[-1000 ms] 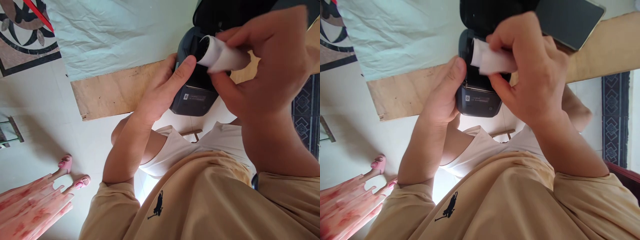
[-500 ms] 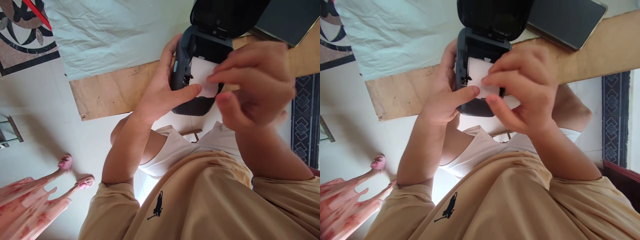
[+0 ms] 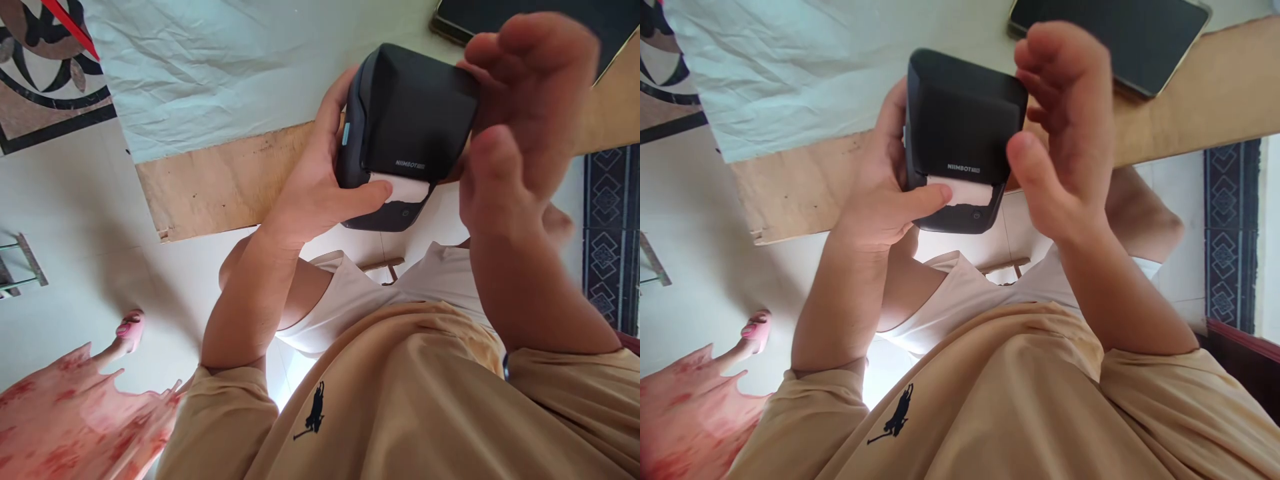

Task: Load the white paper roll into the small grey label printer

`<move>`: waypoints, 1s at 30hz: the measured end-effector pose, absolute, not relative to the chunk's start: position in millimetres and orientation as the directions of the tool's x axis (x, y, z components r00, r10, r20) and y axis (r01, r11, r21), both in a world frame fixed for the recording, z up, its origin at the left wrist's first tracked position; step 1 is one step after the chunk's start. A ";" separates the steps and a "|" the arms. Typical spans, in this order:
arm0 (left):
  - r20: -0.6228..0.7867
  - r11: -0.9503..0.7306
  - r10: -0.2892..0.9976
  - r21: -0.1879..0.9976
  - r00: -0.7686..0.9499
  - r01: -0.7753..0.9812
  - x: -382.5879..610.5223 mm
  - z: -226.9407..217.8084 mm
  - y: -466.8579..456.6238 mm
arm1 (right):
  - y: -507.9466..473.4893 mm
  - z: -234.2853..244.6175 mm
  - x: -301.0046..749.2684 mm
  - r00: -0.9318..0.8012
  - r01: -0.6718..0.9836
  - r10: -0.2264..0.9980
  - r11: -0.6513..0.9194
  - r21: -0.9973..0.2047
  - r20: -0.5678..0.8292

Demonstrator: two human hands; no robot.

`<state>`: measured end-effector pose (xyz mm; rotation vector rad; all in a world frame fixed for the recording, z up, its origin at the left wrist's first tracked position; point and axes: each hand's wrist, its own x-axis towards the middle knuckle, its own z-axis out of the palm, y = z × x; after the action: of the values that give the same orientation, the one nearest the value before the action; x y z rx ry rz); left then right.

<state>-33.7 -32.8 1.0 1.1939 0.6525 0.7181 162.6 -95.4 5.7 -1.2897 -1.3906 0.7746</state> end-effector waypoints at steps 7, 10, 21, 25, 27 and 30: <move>-0.308 0.413 0.753 0.909 0.581 -0.053 -27.0 4.8 -25.3 | -89.3 10.6 164.9 -0.090 0.507 0.937 0.334 -0.794 0.337; -0.406 0.489 0.750 0.872 0.522 -0.023 -23.0 22.9 -28.3 | -82.8 9.4 168.1 -0.080 0.487 0.946 0.312 -0.816 0.314; -0.383 0.527 0.787 0.825 0.483 -0.203 -18.7 24.2 -33.0 | -79.1 9.9 166.2 -0.065 0.478 0.958 0.276 -0.834 0.280; -0.372 0.530 0.788 0.816 0.491 -0.233 -14.4 28.8 -37.8 | -77.9 7.3 166.7 -0.049 0.486 0.956 0.276 -0.830 0.289; -0.372 0.512 0.824 0.813 0.428 -0.279 -11.0 32.1 -41.9 | -77.7 6.0 166.5 -0.039 0.482 0.952 0.284 -0.829 0.303; -0.357 0.498 0.850 0.784 0.388 -0.370 -8.5 35.6 -45.3 | -77.9 3.8 166.5 -0.039 0.467 0.946 0.302 -0.831 0.322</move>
<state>-8.5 -45.3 35.6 0.6696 0.8407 0.8535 166.5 -77.9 3.8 -1.3040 -1.6562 0.6584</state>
